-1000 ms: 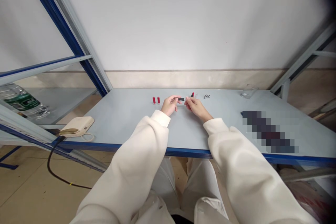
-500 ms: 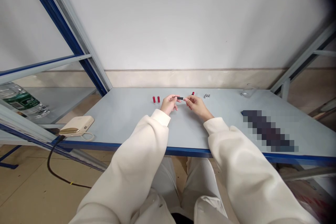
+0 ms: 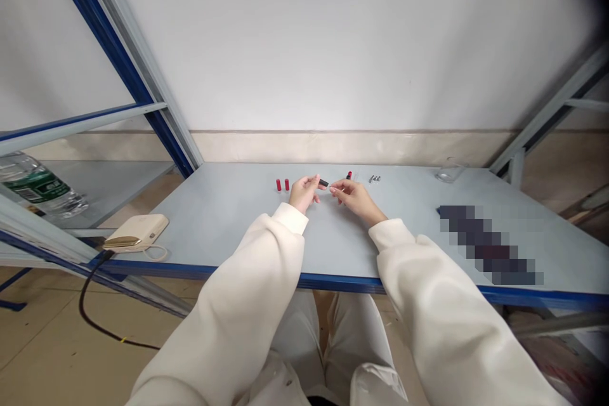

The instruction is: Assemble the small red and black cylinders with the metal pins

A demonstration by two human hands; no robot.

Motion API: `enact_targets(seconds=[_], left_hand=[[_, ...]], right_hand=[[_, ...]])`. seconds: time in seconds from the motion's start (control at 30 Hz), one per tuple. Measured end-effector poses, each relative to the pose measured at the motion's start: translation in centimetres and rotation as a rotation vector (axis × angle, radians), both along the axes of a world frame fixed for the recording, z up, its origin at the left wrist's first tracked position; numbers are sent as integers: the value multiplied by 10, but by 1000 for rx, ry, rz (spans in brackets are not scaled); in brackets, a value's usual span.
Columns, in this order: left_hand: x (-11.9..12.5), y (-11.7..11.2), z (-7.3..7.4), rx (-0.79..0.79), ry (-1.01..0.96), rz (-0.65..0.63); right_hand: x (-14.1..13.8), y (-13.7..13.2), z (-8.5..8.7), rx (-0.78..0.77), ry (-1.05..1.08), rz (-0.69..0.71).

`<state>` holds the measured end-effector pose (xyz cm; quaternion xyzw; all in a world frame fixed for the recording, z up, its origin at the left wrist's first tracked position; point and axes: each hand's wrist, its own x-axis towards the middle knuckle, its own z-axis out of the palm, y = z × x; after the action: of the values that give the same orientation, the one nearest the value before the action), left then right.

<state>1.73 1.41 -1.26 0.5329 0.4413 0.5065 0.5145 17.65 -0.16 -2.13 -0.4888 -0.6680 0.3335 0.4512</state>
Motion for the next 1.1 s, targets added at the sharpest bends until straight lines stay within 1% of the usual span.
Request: enact_targets(seconds=[0.1,0.17,0.23,0.33,0.4,0.47,0.53,0.6,0.67,0.73,0.83,0.93,1.1], left_hand=[[0,0,-2,24,5,-57],[0,0,-2,35,26,-63],[1,1,-2,49,36,-25],[0,1,-2,85,84,33],[0,1,-4,147,192,47],[1,0,-7,236,359,48],[5,0,-10,315,528,15],[11,1,-12,356,644,-42],[20,5,-12,363,708,-87],[31,11,-12,356,752,-97],[49,23,-13,326,787,-85],[63,34,-18,299,815,-68],[72,44,-25,257,876,-29]], right_hand=[[0,2,-2,45,-45,-13],[0,3,-3,93,-108,-33],[3,4,-4,116,-221,-67],[12,7,-5,34,-414,-152],[22,10,-7,-60,-482,-227],[33,13,-10,-119,-496,-316],[42,17,-13,-143,-497,-400],[46,21,-17,-146,-509,-442],[47,25,-20,-137,-526,-463],[45,28,-22,-129,-537,-480],[43,30,-24,-129,-548,-495],[42,29,-24,-122,-557,-495],[42,26,-22,-118,-550,-480]])
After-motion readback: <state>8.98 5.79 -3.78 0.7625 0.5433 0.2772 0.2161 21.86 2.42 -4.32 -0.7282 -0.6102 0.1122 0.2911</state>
